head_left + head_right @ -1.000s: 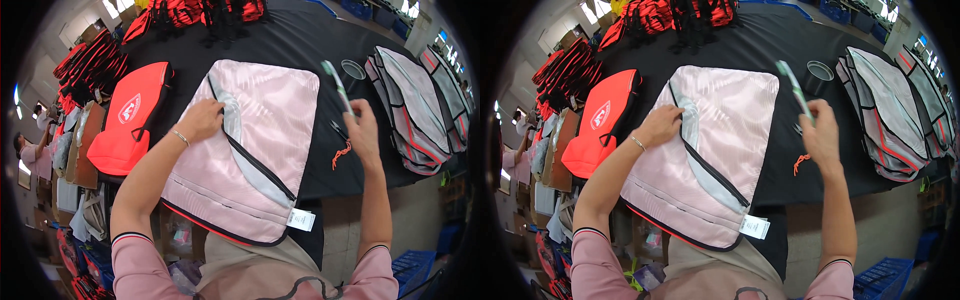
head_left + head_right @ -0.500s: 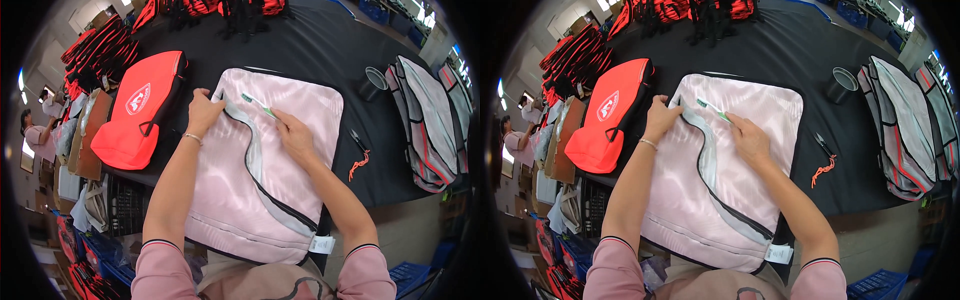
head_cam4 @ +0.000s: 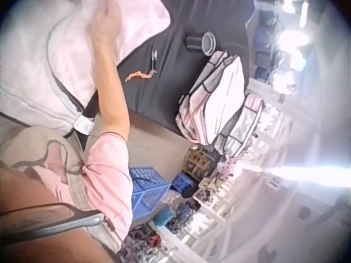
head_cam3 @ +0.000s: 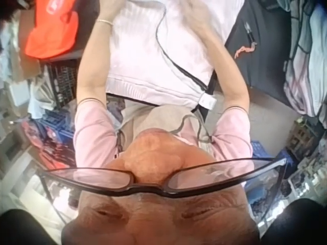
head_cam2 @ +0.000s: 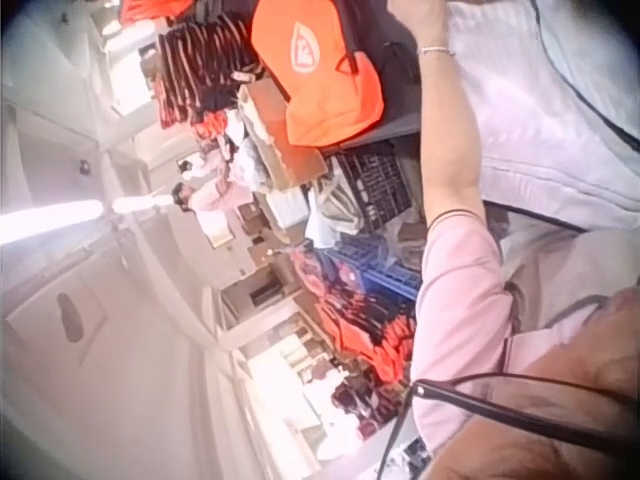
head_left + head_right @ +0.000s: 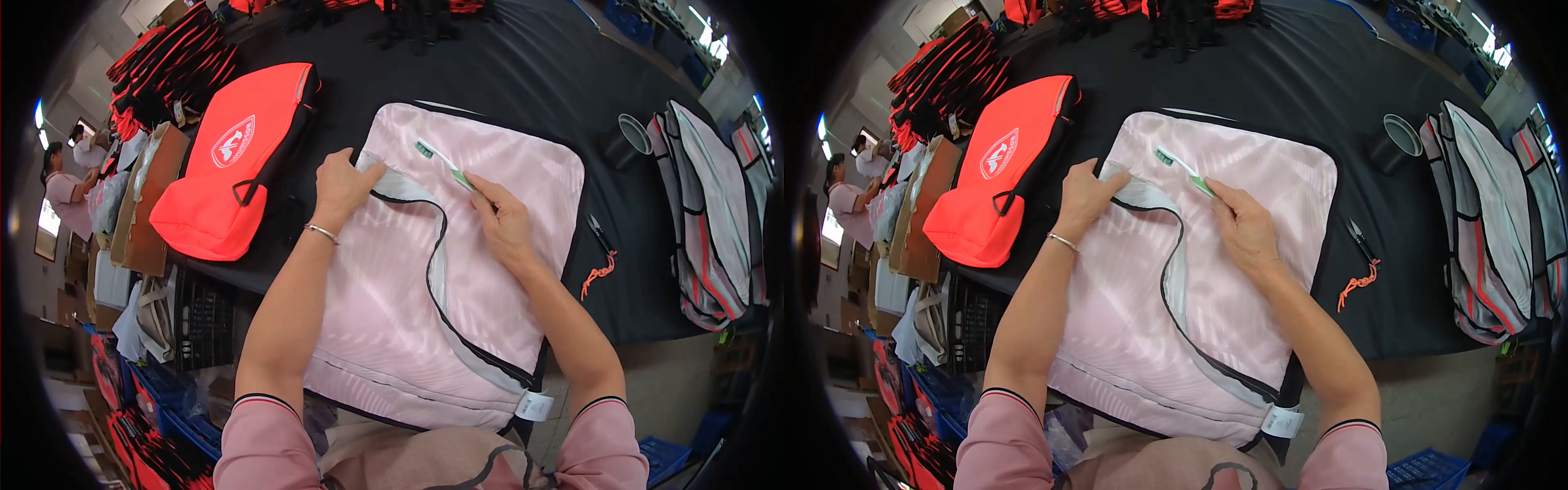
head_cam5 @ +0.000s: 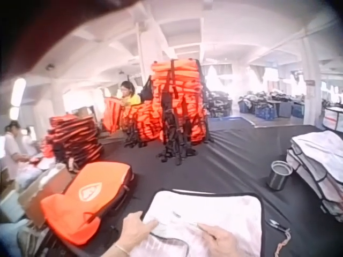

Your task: The recorder uses a small brush and nippers to clean and trim threads on various bags in a manufacturing workshop.

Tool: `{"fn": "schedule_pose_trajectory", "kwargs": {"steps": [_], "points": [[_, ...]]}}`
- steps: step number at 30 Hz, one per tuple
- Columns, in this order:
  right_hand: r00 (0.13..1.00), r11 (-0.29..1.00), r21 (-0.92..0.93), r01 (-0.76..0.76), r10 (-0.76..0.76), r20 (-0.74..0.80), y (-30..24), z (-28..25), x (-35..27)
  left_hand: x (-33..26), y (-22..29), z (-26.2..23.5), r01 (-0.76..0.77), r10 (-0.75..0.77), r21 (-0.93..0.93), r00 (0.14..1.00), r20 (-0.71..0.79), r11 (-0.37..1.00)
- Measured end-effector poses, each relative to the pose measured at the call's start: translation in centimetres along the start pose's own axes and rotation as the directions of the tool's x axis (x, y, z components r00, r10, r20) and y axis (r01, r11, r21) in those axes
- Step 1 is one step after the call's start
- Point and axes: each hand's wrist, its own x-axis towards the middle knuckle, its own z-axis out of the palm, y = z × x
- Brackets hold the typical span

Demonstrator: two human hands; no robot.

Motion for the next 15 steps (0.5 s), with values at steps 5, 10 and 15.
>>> {"fn": "schedule_pose_trajectory", "kwargs": {"steps": [5, 10, 15], "points": [[0.991, 0.994, 0.066, 0.087, -0.094, 0.097, -1.7, -0.7, 0.8, -0.8, -3.7, -0.4, 0.366, -0.035, -0.789, 0.915, 0.403, 0.493], [0.960, 0.945, -0.256, 0.205, -0.143, 0.239, -2.3, 0.0, 2.3, -1.3, -5.0, 0.9, 0.386, 0.046, -0.855, 0.903, 0.427, 0.348], [0.929, 0.881, -0.356, 0.311, -0.204, 0.308, -2.5, 1.8, 3.6, -1.5, -5.4, 1.4, 0.409, 0.086, -0.861, 0.888, 0.452, 0.302]]}}
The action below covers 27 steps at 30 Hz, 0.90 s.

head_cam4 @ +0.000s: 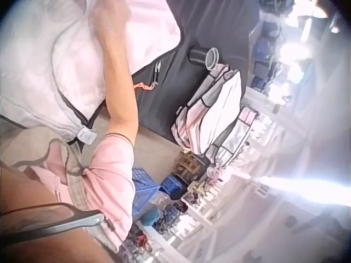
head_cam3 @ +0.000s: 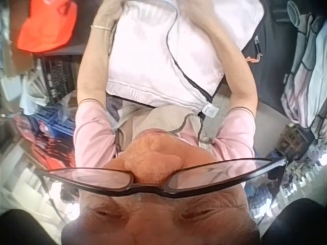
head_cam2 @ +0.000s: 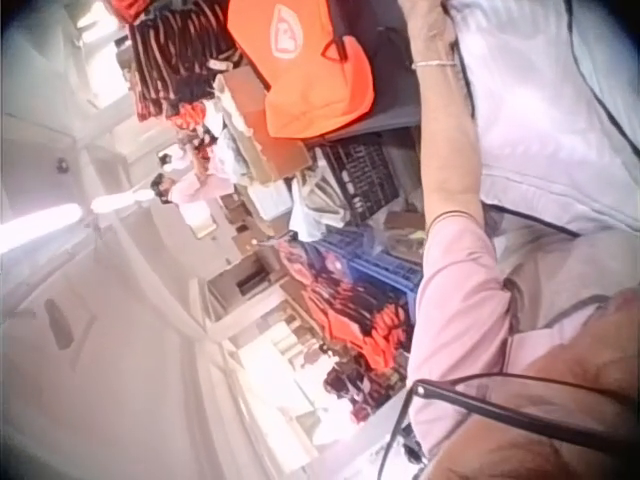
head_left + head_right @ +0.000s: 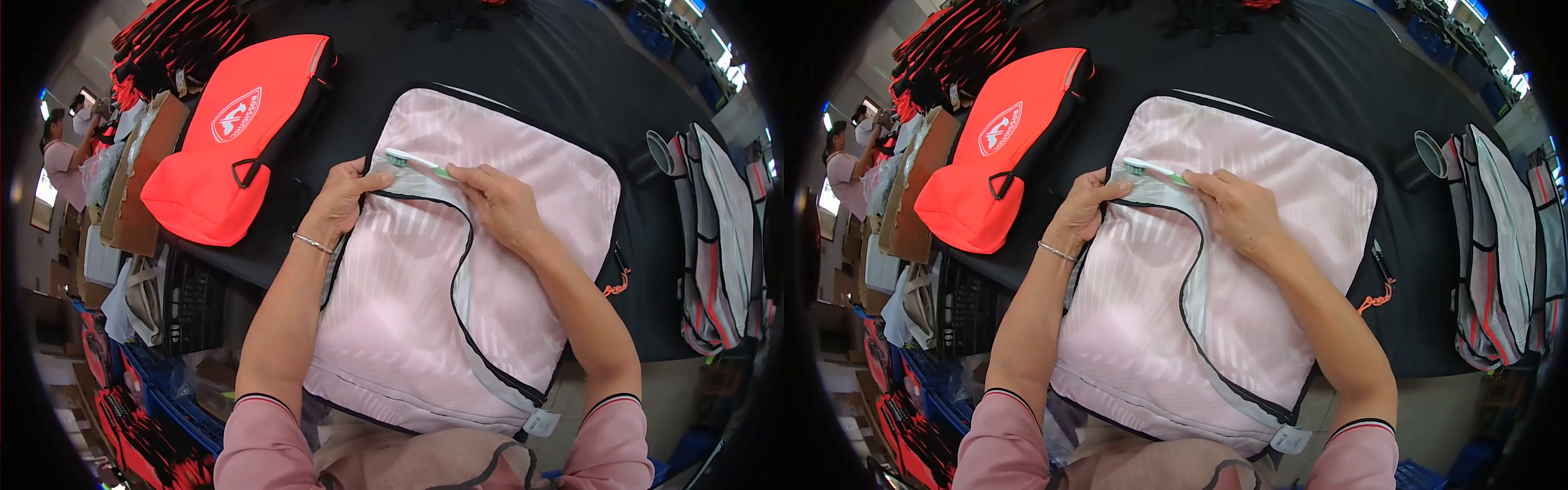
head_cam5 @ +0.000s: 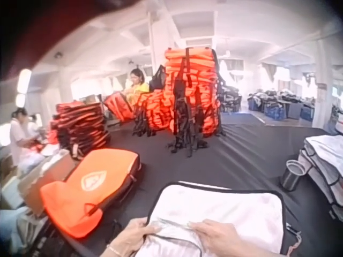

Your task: The recorder uses a small brush and nippers to clean and trim threads on various bags in a manufacturing workshop.

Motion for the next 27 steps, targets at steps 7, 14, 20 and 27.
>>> {"fn": "schedule_pose_trajectory", "kwargs": {"steps": [7, 14, 20, 27], "points": [[0.996, 0.991, -0.100, 0.087, -0.087, -0.002, -0.3, 0.2, 1.3, 0.1, -0.7, 0.3, -0.046, 0.046, -0.007, 0.999, -0.020, 0.999], [0.999, 0.953, -0.299, -0.045, 0.051, 0.011, 0.2, -2.6, -5.5, -0.4, -1.2, 0.3, -0.096, 0.096, -0.001, 0.994, -0.048, 0.995], [1.000, 0.935, -0.355, 0.015, -0.019, -0.010, -0.9, -2.0, -5.6, -1.3, -2.0, 1.0, -0.159, 0.158, -0.012, 0.984, -0.078, 0.987], [0.958, 0.901, -0.397, -0.172, 0.248, 0.148, -4.0, -4.7, -12.7, -3.3, -2.8, 1.2, -0.235, 0.238, 0.037, 0.957, -0.168, 0.971]]}}
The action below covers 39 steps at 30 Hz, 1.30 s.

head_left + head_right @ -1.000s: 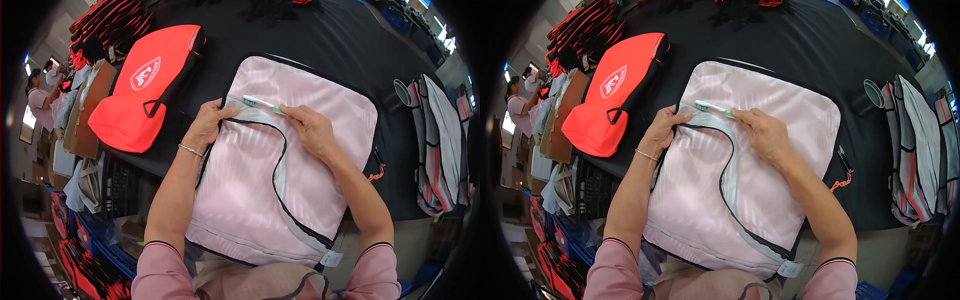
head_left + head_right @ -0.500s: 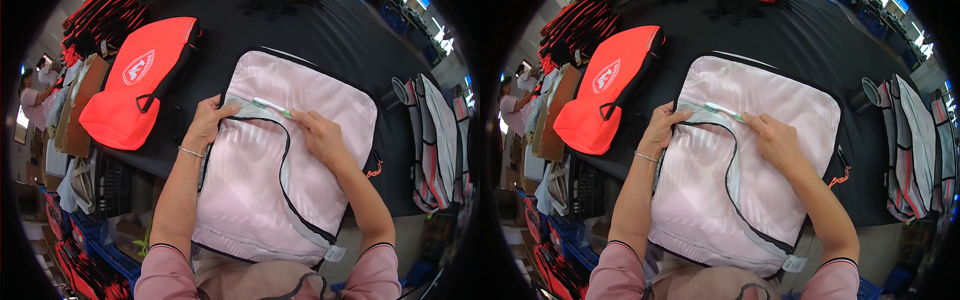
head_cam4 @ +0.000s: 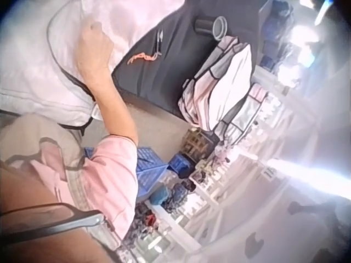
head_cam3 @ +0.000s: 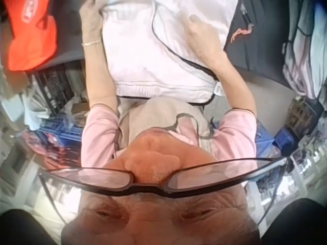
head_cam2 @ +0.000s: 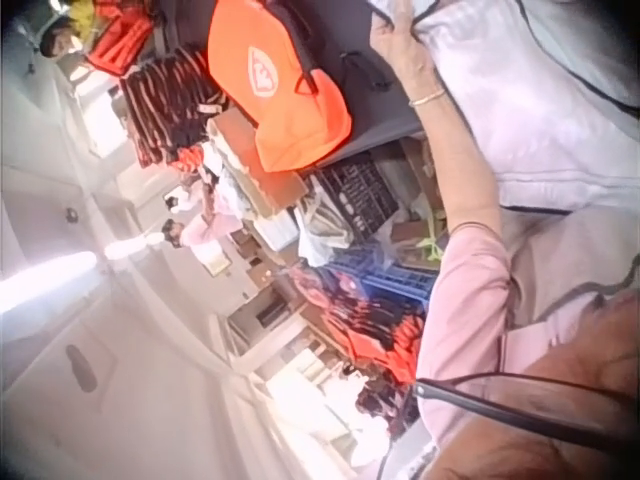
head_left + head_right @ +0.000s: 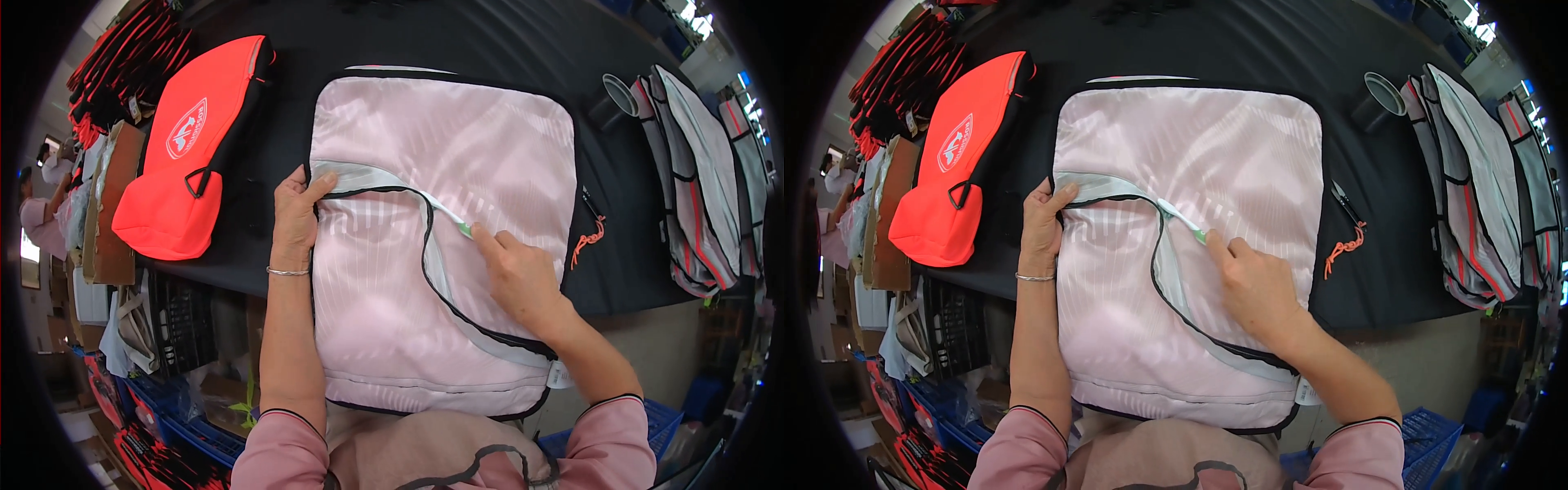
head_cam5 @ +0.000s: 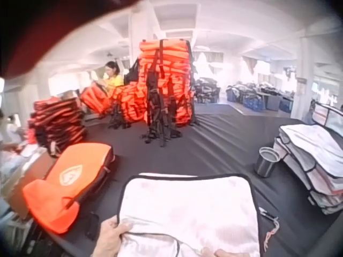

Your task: The recorder uses a small brush and nippers to clean and trim threads on various bags in a manufacturing workshop.

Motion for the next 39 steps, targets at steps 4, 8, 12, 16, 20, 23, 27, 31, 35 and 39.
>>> {"fn": "schedule_pose_trajectory", "kwargs": {"steps": [4, 8, 12, 16, 20, 23, 27, 31, 35, 39], "points": [[0.997, 1.000, 0.027, 0.013, -0.011, -0.079, -1.4, 1.1, 2.4, 0.0, -0.6, 0.6, -0.052, 0.052, -0.019, 0.999, -0.015, 0.998], [0.998, 0.999, 0.043, 0.033, -0.030, -0.061, -1.6, 1.3, 0.3, 0.3, -0.9, 0.3, -0.069, 0.068, -0.033, 0.997, -0.025, 0.997], [0.997, 0.998, 0.049, 0.045, -0.048, 0.052, -2.2, -0.7, -5.7, 0.0, -0.5, 0.0, -0.085, 0.085, -0.006, 0.994, -0.069, 0.996], [0.998, 0.998, 0.054, 0.010, -0.014, 0.063, -3.5, -1.1, -5.5, -0.2, -0.6, 0.7, -0.129, 0.132, 0.032, 0.984, -0.117, 0.991], [0.995, 0.999, -0.015, 0.036, -0.037, -0.091, -3.5, 0.5, -3.0, 0.2, -0.8, 0.5, -0.131, 0.133, 0.037, 0.988, -0.074, 0.991], [0.998, 0.998, -0.018, 0.052, -0.052, 0.020, -3.7, -0.9, -7.5, 0.0, -0.7, 0.3, -0.124, 0.127, 0.035, 0.988, -0.085, 0.992], [0.990, 0.999, -0.036, 0.027, -0.021, 0.140, -4.0, -1.7, -8.9, -0.2, -0.5, 0.1, -0.131, 0.133, 0.031, 0.985, -0.106, 0.991], [1.000, 1.000, 0.001, -0.018, 0.018, 0.004, -3.2, 0.3, -6.3, 0.5, -0.9, 0.5, -0.140, 0.142, 0.033, 0.986, -0.083, 0.990], [0.975, 0.999, 0.026, 0.022, -0.027, 0.219, -3.8, -2.9, -11.9, 0.5, -0.6, -0.1, -0.155, 0.160, 0.064, 0.983, -0.088, 0.986], [0.958, 0.996, -0.015, 0.087, -0.079, 0.277, -4.0, -5.0, -12.4, -0.7, 0.5, 1.7, -0.352, 0.608, 0.725, 0.785, -0.116, 0.593]]}}
